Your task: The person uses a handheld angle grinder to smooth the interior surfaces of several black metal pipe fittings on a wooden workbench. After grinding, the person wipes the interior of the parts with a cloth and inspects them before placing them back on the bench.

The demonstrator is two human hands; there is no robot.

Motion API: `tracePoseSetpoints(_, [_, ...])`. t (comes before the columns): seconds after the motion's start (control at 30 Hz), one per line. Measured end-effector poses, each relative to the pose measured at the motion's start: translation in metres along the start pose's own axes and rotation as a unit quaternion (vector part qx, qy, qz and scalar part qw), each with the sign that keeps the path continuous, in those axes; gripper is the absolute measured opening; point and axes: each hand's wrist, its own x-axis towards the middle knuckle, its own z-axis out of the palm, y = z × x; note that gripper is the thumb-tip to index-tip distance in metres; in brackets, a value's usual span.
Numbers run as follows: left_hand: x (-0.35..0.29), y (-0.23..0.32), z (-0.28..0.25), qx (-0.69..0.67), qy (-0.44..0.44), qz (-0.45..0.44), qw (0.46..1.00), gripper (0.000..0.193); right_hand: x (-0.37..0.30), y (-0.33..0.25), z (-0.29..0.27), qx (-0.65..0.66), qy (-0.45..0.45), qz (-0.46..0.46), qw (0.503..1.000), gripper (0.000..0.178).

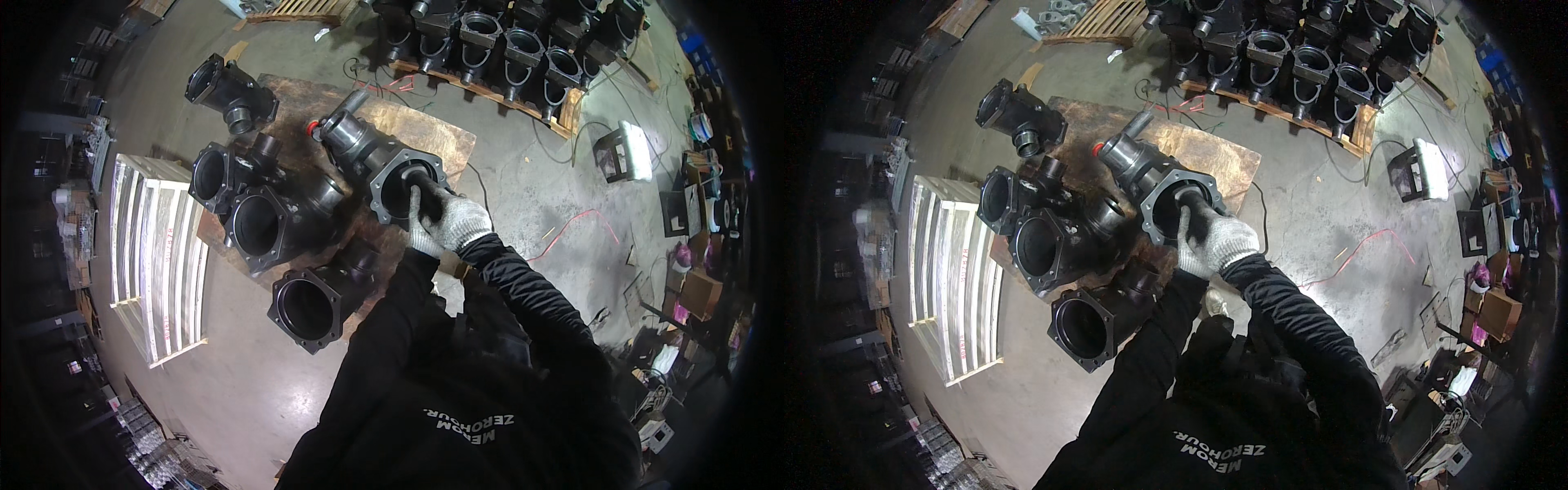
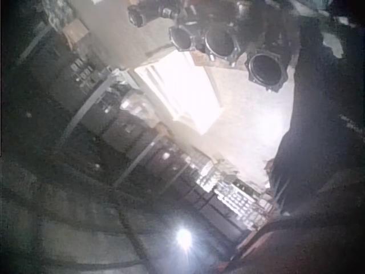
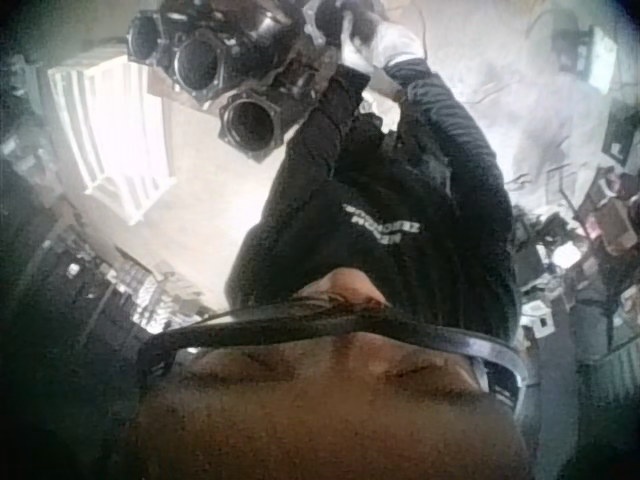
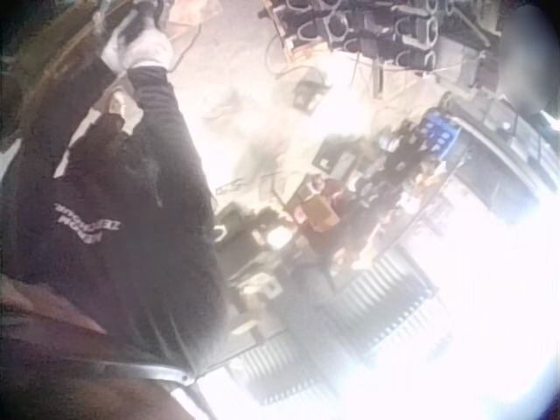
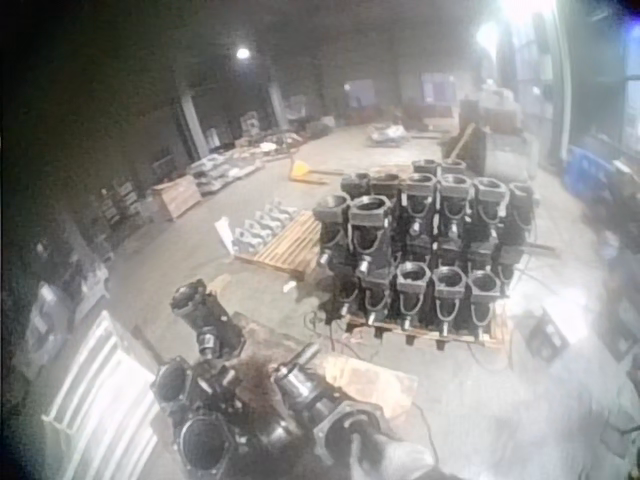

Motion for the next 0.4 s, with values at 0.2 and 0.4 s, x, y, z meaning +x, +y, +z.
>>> tracePoseSetpoints(0.2, [0.02, 0.03, -0.013, 0.062, -0.029, -0.037, 0.997, 0.057, 0.026, 0.009, 0.02, -0.008, 0.032, -0.018, 0.999, 0.063])
tracePoseSetpoints(0.4, [0.03, 0.017, -0.009, -0.019, 0.012, 0.009, 1.0, 0.053, 0.028, 0.024, 0.034, -0.002, 0.083, -0.041, 0.996, 0.064])
